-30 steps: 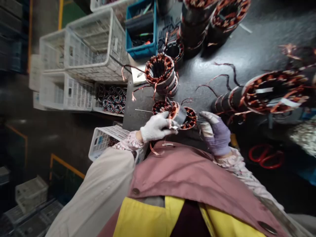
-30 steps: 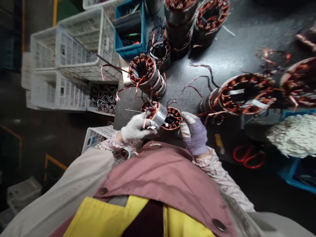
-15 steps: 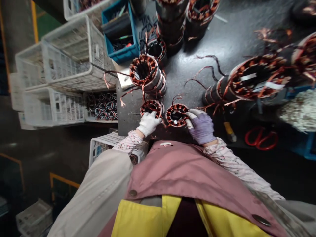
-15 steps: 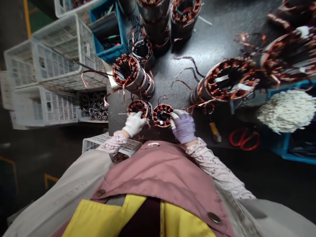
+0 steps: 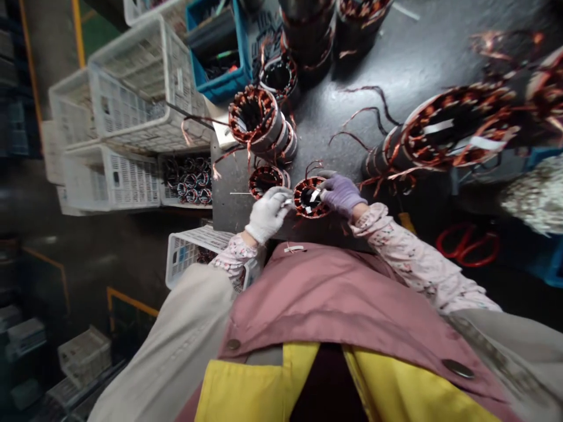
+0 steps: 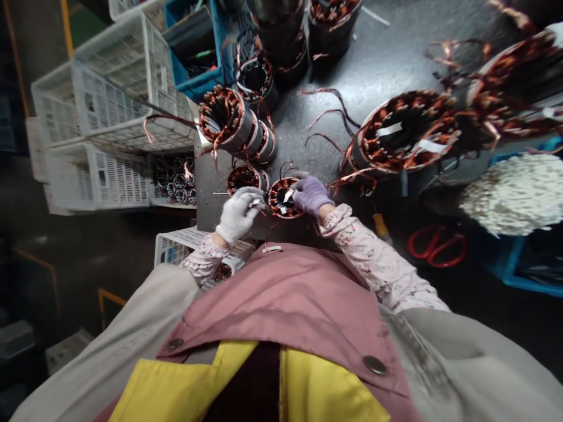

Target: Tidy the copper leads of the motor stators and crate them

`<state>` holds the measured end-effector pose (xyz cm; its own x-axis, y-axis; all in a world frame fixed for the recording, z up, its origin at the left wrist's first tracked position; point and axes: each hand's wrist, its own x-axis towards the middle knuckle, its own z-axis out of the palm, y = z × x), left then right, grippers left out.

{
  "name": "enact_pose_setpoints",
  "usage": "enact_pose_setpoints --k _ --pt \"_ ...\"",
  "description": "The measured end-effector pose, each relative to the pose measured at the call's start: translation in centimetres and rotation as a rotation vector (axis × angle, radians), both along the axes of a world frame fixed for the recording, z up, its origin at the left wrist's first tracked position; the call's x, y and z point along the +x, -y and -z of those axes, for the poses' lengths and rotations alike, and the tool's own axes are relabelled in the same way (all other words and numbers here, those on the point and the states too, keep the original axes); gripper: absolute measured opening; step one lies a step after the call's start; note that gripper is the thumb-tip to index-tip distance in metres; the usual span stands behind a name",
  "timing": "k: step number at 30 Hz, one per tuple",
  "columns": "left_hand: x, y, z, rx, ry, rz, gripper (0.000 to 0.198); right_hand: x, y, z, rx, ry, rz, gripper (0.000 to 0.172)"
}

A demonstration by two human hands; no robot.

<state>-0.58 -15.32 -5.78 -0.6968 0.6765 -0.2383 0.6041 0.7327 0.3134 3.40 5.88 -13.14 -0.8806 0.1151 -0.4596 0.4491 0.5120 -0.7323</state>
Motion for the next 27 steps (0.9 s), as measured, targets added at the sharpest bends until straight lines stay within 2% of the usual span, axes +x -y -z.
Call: enact_pose_setpoints --k 2,5,9,12,15,18,20,22,24,27 --pt "0.1 -3.0 0.1 -0.087 0.01 0.15 0.035 -0.6 -0.7 0.0 -0.078 0.004 -0.048 0.02" --pt "-0.8 -7.1 0.5 -0.281 -0.026 0.359 0.046 -1.1 -1.1 -0.6 -0.105 -0.018 -0.136 0.027" --pt "-2.8 -9.3 0.3 -0.424 -0.02 0.531 0.041 1.4 -0.7 -1.4 0.046 -0.071 -0.197 0.038" --pt "-3.5 -9.6 -0.7 -0.507 0.006 0.495 0.039 5.0 0.2 -1.6 0.261 -0.235 -0.217 0.051" --pt "-3.2 -10.3 -1.8 -0.573 0.022 0.444 0.04 7.5 1.2 -1.1 0.413 -0.345 -0.309 0.051" --pt "-2.8 -11.5 -2.4 -0.668 0.049 0.413 0.042 7.8 1.8 -0.2 0.476 -0.344 -0.345 0.048" --pt "-3.2 -12.2 -2.3 -0.733 0.081 0.398 0.037 7.3 1.8 0.2 0.476 -0.353 -0.353 0.045" --pt "-3.7 -12.5 -1.8 -0.716 0.151 0.408 0.027 6.9 1.7 0.4 0.467 -0.359 -0.355 0.043" --pt "-3.9 -12.3 -1.2 -0.565 0.36 0.431 0.019 6.4 1.7 0.5 0.452 -0.335 -0.338 0.043" --pt "-3.1 -10.9 -1.1 -0.315 0.738 0.471 0.017 5.9 1.8 0.3 0.419 -0.211 -0.217 0.044"
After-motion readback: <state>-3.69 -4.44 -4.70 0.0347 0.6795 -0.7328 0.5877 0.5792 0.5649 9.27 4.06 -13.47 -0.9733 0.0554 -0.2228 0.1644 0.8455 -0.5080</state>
